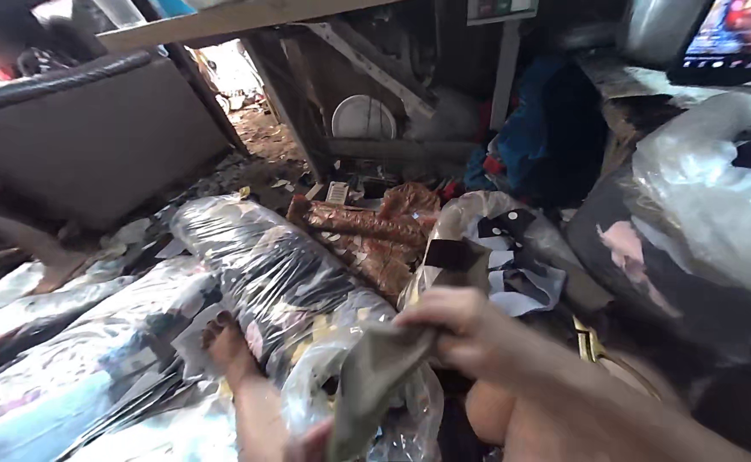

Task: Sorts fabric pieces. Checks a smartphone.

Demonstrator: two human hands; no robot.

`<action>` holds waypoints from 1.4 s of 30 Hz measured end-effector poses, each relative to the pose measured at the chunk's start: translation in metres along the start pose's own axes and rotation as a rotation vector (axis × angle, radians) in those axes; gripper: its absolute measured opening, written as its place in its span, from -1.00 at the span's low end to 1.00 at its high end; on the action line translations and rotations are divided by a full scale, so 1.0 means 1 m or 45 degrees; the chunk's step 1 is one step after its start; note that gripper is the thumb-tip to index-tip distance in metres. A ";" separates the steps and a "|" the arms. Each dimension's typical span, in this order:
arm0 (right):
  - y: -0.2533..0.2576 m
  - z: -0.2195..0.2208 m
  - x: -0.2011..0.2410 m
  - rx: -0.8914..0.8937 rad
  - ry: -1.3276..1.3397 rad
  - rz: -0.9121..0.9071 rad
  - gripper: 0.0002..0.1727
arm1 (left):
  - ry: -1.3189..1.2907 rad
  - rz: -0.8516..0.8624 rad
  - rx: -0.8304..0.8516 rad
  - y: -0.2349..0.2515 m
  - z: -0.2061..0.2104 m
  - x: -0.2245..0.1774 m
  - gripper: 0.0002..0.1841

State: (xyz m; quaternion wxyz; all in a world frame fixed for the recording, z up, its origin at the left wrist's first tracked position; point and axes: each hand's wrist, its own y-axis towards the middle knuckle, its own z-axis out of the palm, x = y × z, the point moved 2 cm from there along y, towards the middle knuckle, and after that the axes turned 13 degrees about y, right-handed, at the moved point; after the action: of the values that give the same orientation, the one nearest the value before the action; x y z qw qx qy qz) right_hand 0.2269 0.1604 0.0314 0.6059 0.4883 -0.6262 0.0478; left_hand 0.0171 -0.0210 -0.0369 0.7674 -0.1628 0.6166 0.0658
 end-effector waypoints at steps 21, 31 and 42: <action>0.023 -0.084 -0.123 1.071 -1.085 1.410 -0.59 | 0.530 -0.690 -0.587 0.106 -0.044 0.133 -0.55; 0.000 -0.067 -0.147 0.578 -1.182 1.442 -0.55 | 1.412 -0.904 -0.186 0.142 -0.034 0.166 0.02; -0.046 -0.085 -0.050 -0.377 -1.055 0.216 -0.46 | 0.756 -0.759 -0.480 0.148 -0.054 0.199 -0.21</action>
State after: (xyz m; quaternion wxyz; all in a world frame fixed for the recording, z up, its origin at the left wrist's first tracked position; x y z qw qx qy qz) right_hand 0.3075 0.2193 -0.0118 0.3611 0.3212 -0.8540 -0.1925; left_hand -0.0318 0.0798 -0.2648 0.4999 -0.4815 0.7134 -0.0964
